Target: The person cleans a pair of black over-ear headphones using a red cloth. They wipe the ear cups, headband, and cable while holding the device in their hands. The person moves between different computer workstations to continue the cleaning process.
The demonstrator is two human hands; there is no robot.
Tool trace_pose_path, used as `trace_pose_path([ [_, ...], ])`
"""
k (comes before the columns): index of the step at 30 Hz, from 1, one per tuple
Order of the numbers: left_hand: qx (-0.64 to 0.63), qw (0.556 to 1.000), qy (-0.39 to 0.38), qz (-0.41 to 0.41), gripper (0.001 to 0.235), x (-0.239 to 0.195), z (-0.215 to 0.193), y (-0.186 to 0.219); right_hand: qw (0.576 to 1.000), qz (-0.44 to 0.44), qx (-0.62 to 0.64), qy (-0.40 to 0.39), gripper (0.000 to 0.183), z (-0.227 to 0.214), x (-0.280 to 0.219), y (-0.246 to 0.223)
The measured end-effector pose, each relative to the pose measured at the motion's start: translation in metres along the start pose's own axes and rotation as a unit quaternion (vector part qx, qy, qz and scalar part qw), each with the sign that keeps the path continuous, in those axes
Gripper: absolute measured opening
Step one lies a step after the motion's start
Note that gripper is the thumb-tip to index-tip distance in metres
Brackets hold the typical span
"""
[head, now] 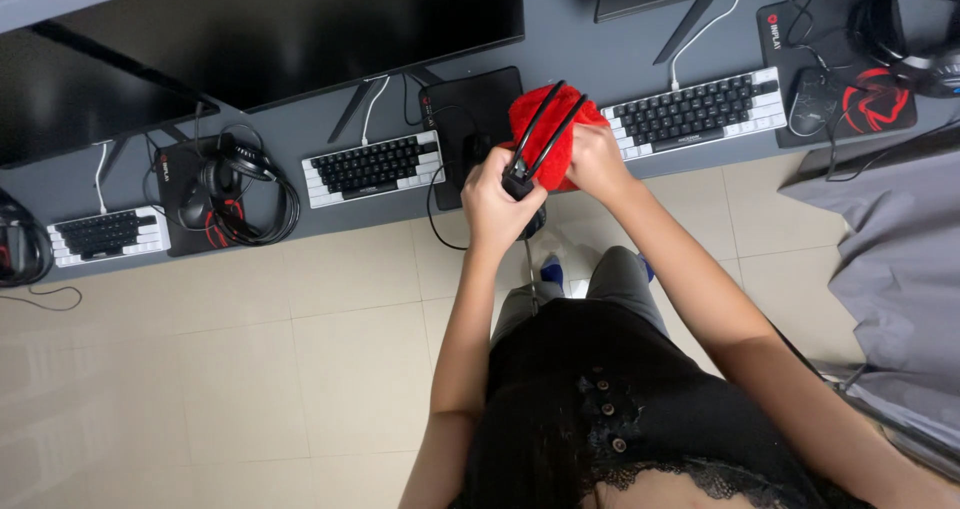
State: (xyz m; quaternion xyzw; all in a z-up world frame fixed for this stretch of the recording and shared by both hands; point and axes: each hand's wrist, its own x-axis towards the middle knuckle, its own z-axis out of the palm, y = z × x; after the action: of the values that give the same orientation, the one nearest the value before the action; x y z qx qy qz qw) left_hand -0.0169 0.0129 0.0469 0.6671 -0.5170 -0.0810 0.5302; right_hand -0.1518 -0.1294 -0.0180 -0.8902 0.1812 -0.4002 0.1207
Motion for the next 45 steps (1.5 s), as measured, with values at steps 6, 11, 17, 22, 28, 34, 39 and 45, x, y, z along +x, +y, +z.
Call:
trace_pose_path([
  [6, 0.012, 0.996, 0.010, 0.084, 0.028, -0.003, -0.012, 0.002, 0.997, 0.038, 0.063, -0.016, 0.027, -0.005, 0.001, 0.006],
  [11, 0.021, 0.996, -0.045, 0.075, 0.033, 0.000, -0.014, -0.005, 0.992, 0.090, 0.086, -0.002, 0.031, -0.013, 0.000, -0.010],
  [17, -0.077, 0.991, -0.105, 0.019, 0.054, 0.000, -0.013, 0.009, 0.998, 0.012, 0.054, 0.037, 0.027, -0.015, -0.007, -0.035],
  [22, -0.117, 0.989, -0.086, -0.032, 0.038, -0.013, -0.012, 0.017, 0.994, 0.048, 0.084, 0.056, 0.025, -0.004, -0.013, -0.016],
  [28, -0.201, 0.978, -0.060, -0.008, 0.035, -0.013, -0.003, -0.003, 0.973, 0.153, 0.172, 0.008, 0.032, -0.006, 0.002, -0.015],
  [34, -0.335, 0.941, 0.001, -0.047, 0.045, -0.008, 0.004, -0.019, 0.948, 0.187, 0.256, 0.034, 0.034, -0.003, -0.034, -0.004],
  [39, -0.400, 0.900, 0.012, -0.175, 0.060, -0.005, 0.005, -0.030, 0.545, 0.423, 0.714, 0.120, 0.038, -0.011, -0.066, 0.017],
  [45, -0.069, 0.991, -0.050, 0.106, 0.061, -0.001, 0.015, -0.021, 0.717, 0.354, 0.588, -0.122, 0.048, 0.008, -0.080, -0.006],
])
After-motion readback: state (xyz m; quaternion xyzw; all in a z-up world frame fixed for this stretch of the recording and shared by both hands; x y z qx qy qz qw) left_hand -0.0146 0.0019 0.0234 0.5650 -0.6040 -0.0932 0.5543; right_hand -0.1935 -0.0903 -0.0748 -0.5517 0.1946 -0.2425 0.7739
